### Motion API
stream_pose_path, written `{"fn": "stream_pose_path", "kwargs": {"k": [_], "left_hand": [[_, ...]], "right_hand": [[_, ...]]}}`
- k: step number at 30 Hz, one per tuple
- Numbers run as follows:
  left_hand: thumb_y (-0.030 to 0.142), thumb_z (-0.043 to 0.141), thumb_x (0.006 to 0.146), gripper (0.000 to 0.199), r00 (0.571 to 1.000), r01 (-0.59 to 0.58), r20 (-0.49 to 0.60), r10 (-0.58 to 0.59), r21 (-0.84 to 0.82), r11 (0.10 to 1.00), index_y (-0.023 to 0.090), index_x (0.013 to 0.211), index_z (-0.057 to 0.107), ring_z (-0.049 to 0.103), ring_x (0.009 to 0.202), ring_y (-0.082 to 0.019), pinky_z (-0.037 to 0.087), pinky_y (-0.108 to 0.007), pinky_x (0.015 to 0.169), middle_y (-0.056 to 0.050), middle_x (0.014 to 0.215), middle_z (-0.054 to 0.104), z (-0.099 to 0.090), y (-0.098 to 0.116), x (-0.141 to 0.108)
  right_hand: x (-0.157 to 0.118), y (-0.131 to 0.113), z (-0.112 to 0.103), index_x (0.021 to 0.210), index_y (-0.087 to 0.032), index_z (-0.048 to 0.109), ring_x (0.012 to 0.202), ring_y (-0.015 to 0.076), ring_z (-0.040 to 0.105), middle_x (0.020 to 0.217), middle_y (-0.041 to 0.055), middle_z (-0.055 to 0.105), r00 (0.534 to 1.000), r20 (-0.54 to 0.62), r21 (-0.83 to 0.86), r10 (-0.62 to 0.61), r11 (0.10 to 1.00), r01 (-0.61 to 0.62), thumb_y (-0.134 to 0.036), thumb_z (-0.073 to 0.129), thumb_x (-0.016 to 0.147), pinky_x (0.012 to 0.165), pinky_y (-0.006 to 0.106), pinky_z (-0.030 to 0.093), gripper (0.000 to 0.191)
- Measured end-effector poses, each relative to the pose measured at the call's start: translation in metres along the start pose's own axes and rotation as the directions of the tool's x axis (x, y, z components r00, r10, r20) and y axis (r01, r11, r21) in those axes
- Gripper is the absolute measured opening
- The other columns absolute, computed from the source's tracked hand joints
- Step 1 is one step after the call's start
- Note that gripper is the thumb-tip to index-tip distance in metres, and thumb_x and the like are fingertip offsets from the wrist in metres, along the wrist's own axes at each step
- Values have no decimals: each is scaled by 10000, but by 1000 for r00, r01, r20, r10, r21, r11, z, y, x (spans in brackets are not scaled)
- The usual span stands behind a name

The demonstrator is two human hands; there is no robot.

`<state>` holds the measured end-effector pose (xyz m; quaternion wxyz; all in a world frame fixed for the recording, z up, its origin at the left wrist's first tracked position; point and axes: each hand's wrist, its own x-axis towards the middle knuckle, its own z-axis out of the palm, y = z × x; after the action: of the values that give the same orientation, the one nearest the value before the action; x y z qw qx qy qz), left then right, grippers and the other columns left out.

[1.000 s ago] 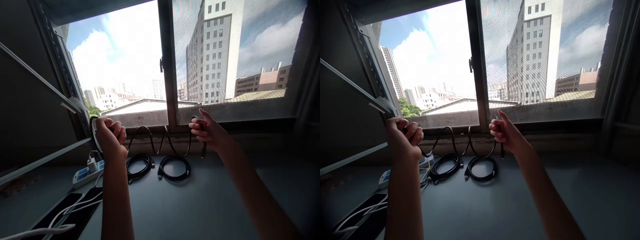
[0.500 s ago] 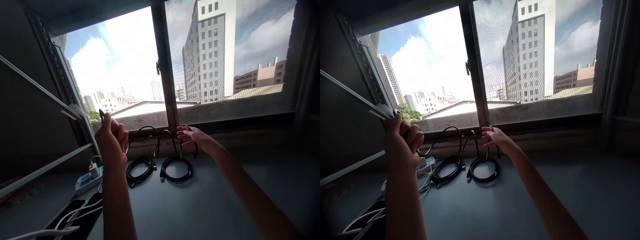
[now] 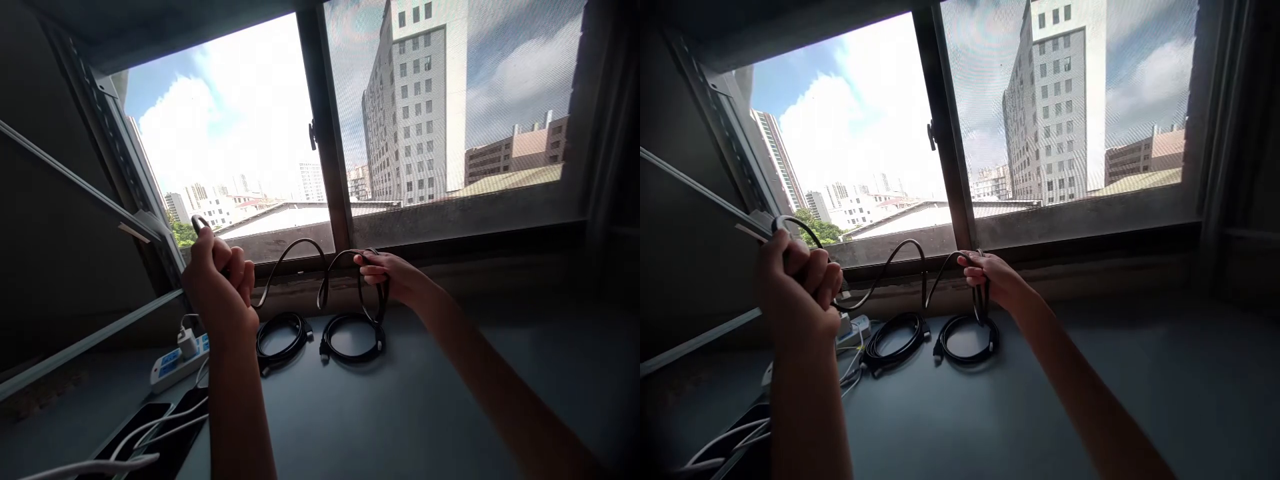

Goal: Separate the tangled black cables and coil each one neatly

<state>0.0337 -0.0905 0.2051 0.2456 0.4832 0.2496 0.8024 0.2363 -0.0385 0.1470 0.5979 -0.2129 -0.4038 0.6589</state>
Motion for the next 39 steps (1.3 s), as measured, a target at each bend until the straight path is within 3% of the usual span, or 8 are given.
{"fn": "stream_pose_path", "kwargs": {"k": [5, 11, 17, 21, 27, 33, 36, 39], "left_hand": [[337, 461, 830, 442, 1000, 5, 25, -4, -30, 1000, 193, 499, 206, 100, 320, -63, 54, -291, 362, 54, 426, 114, 4, 0, -4], [357, 474, 830, 460, 986, 94, 137, -91, -19, 995, 194, 495, 204, 82, 325, -47, 34, -252, 328, 68, 413, 120, 17, 1, -14], [363, 517, 804, 475, 982, 117, 149, -116, 3, 993, 191, 503, 192, 105, 338, -35, 54, -203, 314, 76, 429, 141, 25, -4, -17], [351, 499, 808, 459, 984, 119, 132, -119, 11, 993, 189, 487, 213, 123, 316, -32, 66, -193, 298, 78, 405, 162, 29, -8, -19], [373, 469, 810, 416, 959, 134, 221, -179, 202, 970, 193, 445, 378, 268, 247, -50, 184, -197, 277, 72, 328, 272, 36, -16, -24], [462, 345, 848, 495, 779, 173, 476, -408, 462, 870, 181, 482, 523, 445, 289, -116, 315, -228, 349, 5, 324, 448, 36, -32, -26], [512, 273, 867, 572, 604, 153, 586, -539, 579, 801, 177, 490, 543, 467, 293, -133, 319, -236, 351, -26, 338, 491, 33, -41, -26], [510, 284, 871, 588, 556, 149, 606, -569, 601, 785, 180, 458, 540, 470, 281, -137, 315, -235, 343, -34, 317, 482, 30, -45, -25]], "right_hand": [[-10, -10, 3, 852, -114, 653, 355, 5, 163, 578, -52, 418, 998, 62, -42, 1, 999, 2, -277, 426, 928, 287, 86, 188, 289], [-15, 1, 14, 1059, -198, 629, 469, -1, 349, 1032, 70, 596, 1000, 24, -404, -6, 915, 15, -327, 686, 749, 324, 83, 206, 340], [-20, 1, 22, 1001, -161, 648, 451, 27, 306, 677, 3, 547, 996, 14, -541, -91, 837, 84, -420, 694, 716, 332, 113, 156, 388], [-23, -6, 24, 919, -134, 671, 458, 52, 398, 537, -34, 466, 948, -132, -675, -288, 727, 127, -241, 642, 765, 378, 126, 312, 190], [-29, -14, 22, 1016, -142, 588, 492, 91, 504, 516, -47, 405, 952, -139, -575, -274, 805, 148, -239, 545, 841, 327, 118, 292, 205], [-40, -16, 30, 788, -148, 579, 367, 29, 263, 513, -53, 409, 992, 77, -578, -95, 807, 122, -579, 555, 763, 323, 155, 161, 433], [-46, -13, 36, 710, -153, 567, 420, 39, 299, 544, -48, 429, 974, 212, -717, -81, 664, 212, -488, 661, 698, 366, 161, 222, 348], [-50, -11, 36, 799, -161, 604, 510, 58, 379, 665, -30, 513, 936, 336, -786, -111, 514, 343, -335, 735, 631, 440, 165, 310, 275]]}}
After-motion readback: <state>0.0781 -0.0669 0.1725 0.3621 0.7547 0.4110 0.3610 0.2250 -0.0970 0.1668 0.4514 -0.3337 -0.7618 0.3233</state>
